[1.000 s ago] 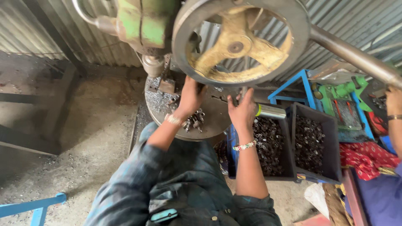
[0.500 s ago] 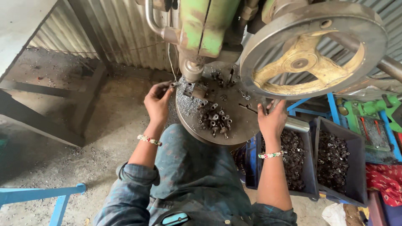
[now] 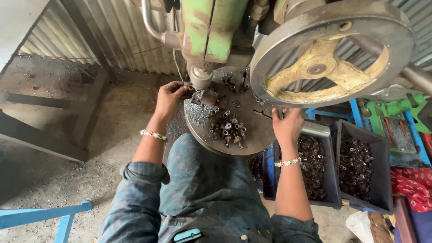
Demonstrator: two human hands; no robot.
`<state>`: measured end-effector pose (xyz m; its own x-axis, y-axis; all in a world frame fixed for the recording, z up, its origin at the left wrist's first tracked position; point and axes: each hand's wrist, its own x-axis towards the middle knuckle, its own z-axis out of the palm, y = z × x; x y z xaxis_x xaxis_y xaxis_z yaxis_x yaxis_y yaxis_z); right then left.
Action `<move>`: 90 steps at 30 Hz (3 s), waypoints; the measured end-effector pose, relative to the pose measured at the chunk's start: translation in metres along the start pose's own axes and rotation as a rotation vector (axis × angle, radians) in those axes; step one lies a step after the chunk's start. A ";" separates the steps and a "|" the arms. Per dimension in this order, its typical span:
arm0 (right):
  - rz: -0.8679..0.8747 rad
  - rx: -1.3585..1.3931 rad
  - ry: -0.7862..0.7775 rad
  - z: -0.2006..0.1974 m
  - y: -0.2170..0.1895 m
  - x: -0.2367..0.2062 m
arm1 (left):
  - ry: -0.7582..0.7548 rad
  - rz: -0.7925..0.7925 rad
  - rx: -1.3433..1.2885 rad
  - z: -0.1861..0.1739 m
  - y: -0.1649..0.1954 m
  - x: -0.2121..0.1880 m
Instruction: The person sits at a drill press and works through a pile of small dark metal fittings on the machine table. They place each fitting under the drill bit, operate the drill press to machine it, and set it aside, then sweep batches of finished fittings off the table into collection bins.
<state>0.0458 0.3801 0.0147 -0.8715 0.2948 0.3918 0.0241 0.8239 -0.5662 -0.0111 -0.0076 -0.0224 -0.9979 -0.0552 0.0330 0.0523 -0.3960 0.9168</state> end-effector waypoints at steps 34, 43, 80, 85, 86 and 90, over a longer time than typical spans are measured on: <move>-0.178 -0.016 0.033 -0.024 -0.010 -0.008 | 0.462 0.062 0.028 0.009 -0.010 -0.002; -0.188 -0.006 0.075 0.000 0.011 -0.002 | 0.271 -0.151 -0.079 0.010 -0.016 0.018; -0.163 0.417 -0.008 -0.035 -0.018 0.015 | 0.053 0.627 1.092 0.115 -0.026 -0.109; -0.035 0.239 -0.027 -0.034 -0.015 0.015 | -0.061 0.745 1.274 0.149 -0.024 -0.087; -0.016 0.209 -0.024 -0.032 -0.016 0.017 | -0.116 0.817 1.234 0.162 -0.028 -0.081; -0.170 0.462 0.062 -0.026 -0.017 0.019 | -0.371 0.856 1.382 0.229 -0.057 -0.020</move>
<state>0.0416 0.3840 0.0508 -0.8134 0.2145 0.5408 -0.3475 0.5663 -0.7473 -0.0024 0.2257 0.0156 -0.6647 0.4721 0.5790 0.6835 0.6972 0.2162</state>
